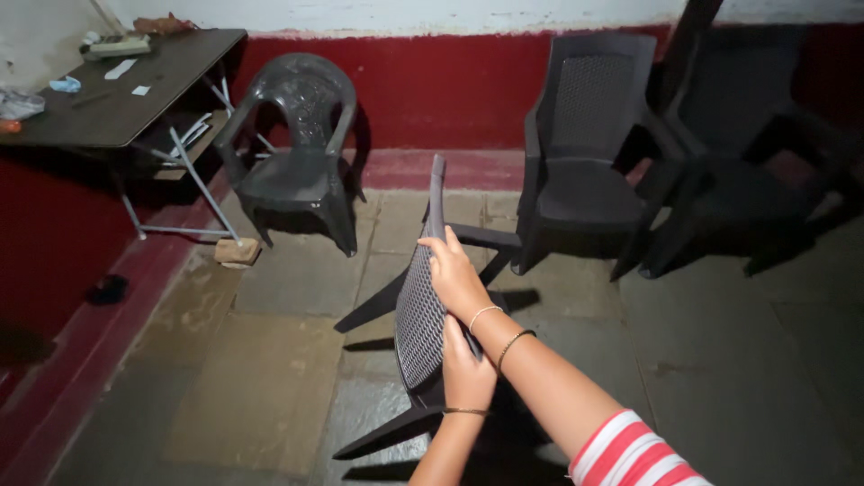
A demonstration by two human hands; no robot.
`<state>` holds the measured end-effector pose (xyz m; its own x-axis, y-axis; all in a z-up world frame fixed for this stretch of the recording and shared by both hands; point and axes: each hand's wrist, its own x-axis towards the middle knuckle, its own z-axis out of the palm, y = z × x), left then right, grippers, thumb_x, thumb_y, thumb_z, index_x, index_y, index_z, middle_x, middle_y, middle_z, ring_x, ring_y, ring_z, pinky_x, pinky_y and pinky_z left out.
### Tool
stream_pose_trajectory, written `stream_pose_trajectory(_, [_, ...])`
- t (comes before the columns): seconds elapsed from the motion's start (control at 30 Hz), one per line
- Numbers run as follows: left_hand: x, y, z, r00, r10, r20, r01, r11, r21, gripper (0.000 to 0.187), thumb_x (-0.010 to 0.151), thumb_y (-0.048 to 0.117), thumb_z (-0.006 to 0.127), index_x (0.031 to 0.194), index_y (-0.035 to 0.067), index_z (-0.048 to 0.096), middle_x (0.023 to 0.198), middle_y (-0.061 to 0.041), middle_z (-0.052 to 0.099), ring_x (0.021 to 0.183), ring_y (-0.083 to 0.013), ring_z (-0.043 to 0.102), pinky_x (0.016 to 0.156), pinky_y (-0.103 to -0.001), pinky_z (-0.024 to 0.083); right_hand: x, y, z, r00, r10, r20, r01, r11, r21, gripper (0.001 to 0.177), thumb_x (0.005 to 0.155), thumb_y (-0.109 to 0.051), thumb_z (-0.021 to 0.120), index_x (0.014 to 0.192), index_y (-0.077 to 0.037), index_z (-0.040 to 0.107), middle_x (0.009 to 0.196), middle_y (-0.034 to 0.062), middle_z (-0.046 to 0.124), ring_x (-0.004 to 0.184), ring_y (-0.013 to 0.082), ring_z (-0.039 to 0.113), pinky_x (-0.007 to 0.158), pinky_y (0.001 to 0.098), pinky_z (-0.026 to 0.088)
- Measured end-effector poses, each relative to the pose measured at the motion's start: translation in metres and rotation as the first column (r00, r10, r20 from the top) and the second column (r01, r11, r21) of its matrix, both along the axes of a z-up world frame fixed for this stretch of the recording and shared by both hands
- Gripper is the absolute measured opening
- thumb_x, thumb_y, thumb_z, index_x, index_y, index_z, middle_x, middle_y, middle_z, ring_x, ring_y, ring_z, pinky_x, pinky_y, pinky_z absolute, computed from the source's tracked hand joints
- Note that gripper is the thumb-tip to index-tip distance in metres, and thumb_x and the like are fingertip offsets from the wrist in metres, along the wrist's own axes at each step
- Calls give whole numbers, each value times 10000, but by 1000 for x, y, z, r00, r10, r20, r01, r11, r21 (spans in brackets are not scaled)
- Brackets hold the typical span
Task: The person moves several black plastic chairs across a tiled floor and stacks them together. The person lifts, carries, and aligns the chairs one by one, placing them into a vertical stack near a wall.
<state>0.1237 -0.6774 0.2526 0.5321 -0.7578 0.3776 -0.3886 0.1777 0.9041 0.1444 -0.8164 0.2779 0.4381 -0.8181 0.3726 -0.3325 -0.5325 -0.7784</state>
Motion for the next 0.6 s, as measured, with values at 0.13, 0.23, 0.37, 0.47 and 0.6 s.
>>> stream_pose_trajectory(0.13, [-11,-35,6,995,43,-88,-40,998,40,596,879,211,722,1345,-54,463,1221,-291,625,1130,-458,613,955,-467,493,-7,-34,-8,999,6,-48,-4,1000,26,380,959,-59,505,1313,-152,606,1580,352,306,1302,505,500,1094,450,436])
stream_pose_trajectory(0.23, [-17,-55,13,978,110,-177,-95,991,91,520,885,227,726,1272,-42,507,1169,-267,656,1088,-433,652,936,-458,511,-8,-45,1,998,22,-54,-19,998,53,407,949,-62,488,1338,-140,582,1596,349,290,1292,505,514,1088,452,440])
stream_pose_trajectory(0.37, [-18,-69,2,968,225,-109,-220,974,59,521,861,145,704,1310,-40,514,1194,-264,667,1112,-442,640,939,-476,497,-16,-42,9,987,155,-35,-151,983,104,443,939,-119,547,1382,-114,530,1590,390,209,1286,523,486,1074,454,428])
stream_pose_trajectory(0.47, [-19,-73,-15,953,298,48,-300,952,55,648,783,22,601,1414,-48,471,1263,-308,636,1187,-465,606,997,-478,482,-34,-52,12,958,287,-2,-287,956,55,432,996,-182,583,1413,-96,506,1581,406,194,1363,533,402,1102,472,381])
stream_pose_trajectory(0.6, [-14,-85,-20,940,317,129,-338,919,202,679,762,27,630,1420,-22,474,1231,-317,639,1154,-468,615,1000,-471,485,-57,-92,17,937,348,-19,-348,938,3,401,1039,-190,543,1437,-155,576,1572,314,358,1418,500,451,1170,453,391])
